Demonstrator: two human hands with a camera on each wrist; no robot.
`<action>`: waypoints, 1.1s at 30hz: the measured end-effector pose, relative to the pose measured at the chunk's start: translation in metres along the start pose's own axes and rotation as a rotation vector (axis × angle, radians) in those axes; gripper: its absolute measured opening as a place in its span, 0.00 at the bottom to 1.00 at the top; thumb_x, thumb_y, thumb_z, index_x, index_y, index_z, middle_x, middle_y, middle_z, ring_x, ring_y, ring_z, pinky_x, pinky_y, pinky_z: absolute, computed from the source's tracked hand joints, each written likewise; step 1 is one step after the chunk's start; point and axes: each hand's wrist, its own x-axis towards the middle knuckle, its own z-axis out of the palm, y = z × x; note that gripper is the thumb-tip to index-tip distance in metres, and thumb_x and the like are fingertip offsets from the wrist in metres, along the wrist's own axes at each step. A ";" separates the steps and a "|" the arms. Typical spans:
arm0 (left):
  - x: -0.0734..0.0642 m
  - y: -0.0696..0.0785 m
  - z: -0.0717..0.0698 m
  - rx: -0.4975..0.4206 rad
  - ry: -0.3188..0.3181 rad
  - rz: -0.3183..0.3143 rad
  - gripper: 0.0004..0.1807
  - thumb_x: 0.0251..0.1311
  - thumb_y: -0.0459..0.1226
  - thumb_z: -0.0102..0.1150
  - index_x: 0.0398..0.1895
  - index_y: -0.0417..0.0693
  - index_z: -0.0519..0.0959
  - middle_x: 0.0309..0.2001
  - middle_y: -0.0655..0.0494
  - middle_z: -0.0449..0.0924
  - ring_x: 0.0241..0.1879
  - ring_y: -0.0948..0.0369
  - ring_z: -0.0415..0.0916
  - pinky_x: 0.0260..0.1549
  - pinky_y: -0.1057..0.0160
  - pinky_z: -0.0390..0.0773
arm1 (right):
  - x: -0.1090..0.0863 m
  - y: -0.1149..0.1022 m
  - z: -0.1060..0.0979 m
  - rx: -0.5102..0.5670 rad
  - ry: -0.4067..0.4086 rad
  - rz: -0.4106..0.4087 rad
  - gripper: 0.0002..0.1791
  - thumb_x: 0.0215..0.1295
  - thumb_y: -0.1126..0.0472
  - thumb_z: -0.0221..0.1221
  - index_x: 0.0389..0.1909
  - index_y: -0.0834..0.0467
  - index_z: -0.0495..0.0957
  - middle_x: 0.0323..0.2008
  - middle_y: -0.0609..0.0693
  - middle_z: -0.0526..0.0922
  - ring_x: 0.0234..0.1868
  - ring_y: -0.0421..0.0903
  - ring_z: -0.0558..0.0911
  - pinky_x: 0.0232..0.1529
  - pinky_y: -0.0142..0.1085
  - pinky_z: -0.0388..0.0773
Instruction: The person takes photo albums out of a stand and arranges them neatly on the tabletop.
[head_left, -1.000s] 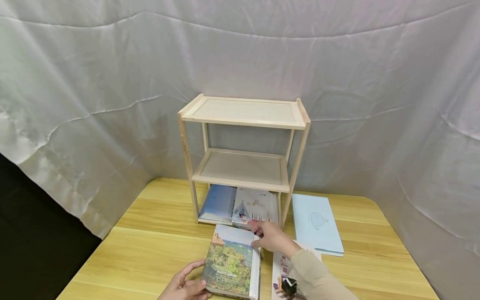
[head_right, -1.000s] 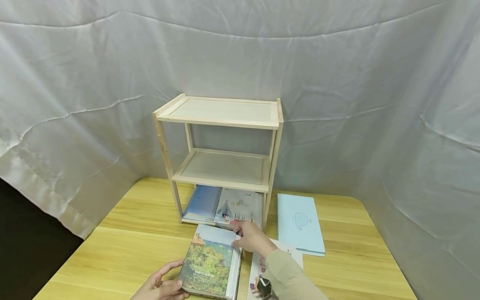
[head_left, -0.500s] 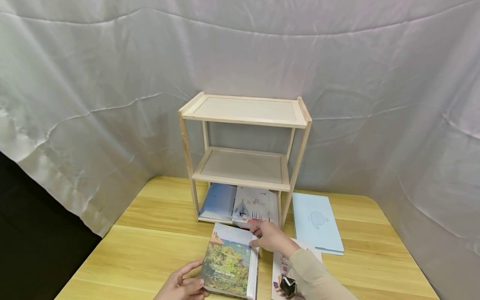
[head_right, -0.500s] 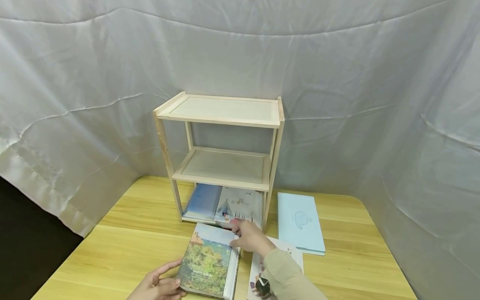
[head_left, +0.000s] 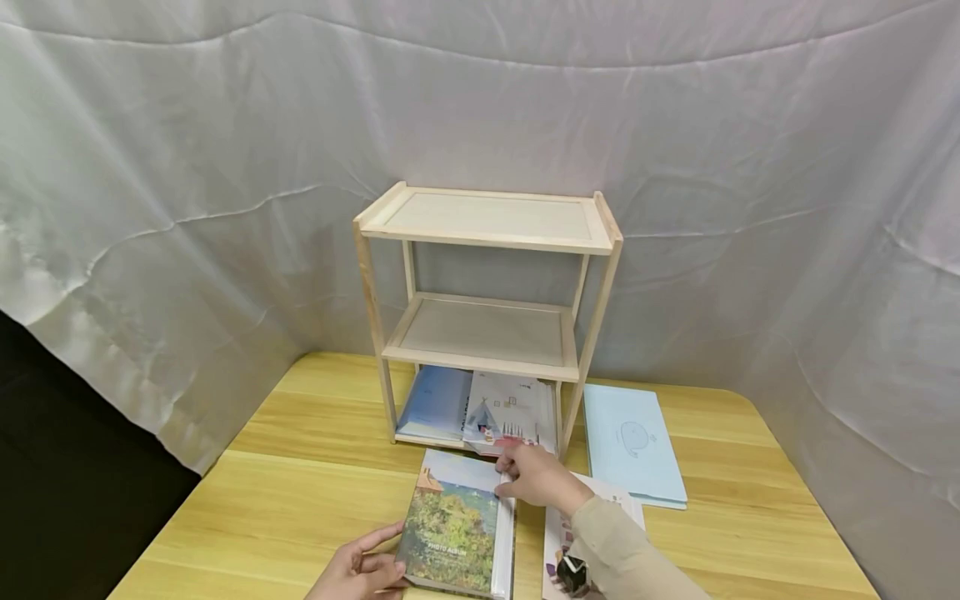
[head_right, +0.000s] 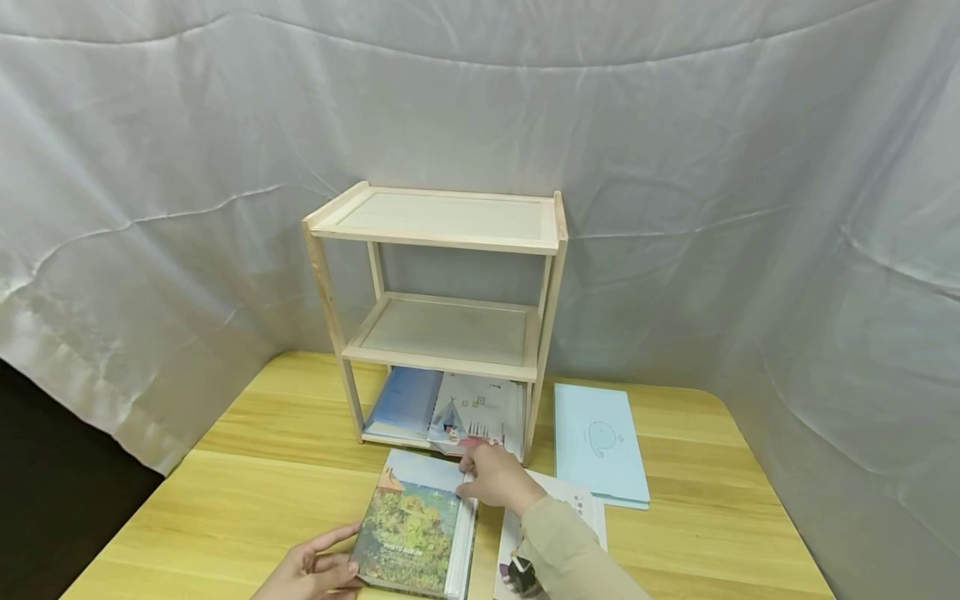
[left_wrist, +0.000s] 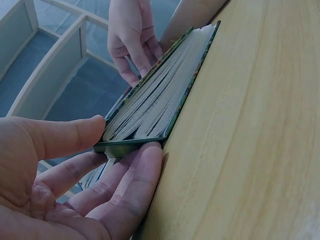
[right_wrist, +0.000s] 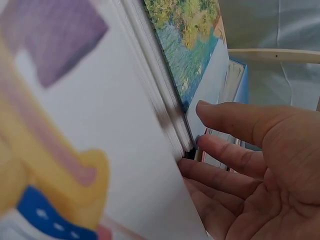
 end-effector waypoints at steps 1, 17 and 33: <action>0.000 0.000 0.000 -0.001 0.002 0.000 0.40 0.67 0.37 0.62 0.76 0.32 0.55 0.39 0.49 0.89 0.41 0.56 0.87 0.46 0.54 0.87 | 0.000 0.001 0.000 -0.007 -0.002 -0.001 0.14 0.59 0.59 0.71 0.44 0.59 0.81 0.26 0.44 0.74 0.26 0.39 0.68 0.34 0.35 0.69; 0.000 -0.001 0.000 0.000 0.001 -0.018 0.41 0.69 0.39 0.61 0.77 0.31 0.52 0.41 0.54 0.88 0.43 0.58 0.87 0.48 0.55 0.87 | 0.001 0.002 -0.002 -0.020 -0.021 -0.024 0.18 0.59 0.58 0.71 0.47 0.62 0.81 0.35 0.49 0.83 0.35 0.43 0.78 0.43 0.42 0.80; -0.002 -0.002 0.001 0.017 0.016 -0.017 0.41 0.68 0.38 0.62 0.77 0.32 0.53 0.43 0.53 0.88 0.44 0.56 0.86 0.47 0.54 0.87 | -0.001 -0.002 -0.001 -0.064 -0.016 -0.051 0.18 0.59 0.59 0.71 0.46 0.61 0.79 0.29 0.46 0.78 0.29 0.39 0.71 0.36 0.36 0.72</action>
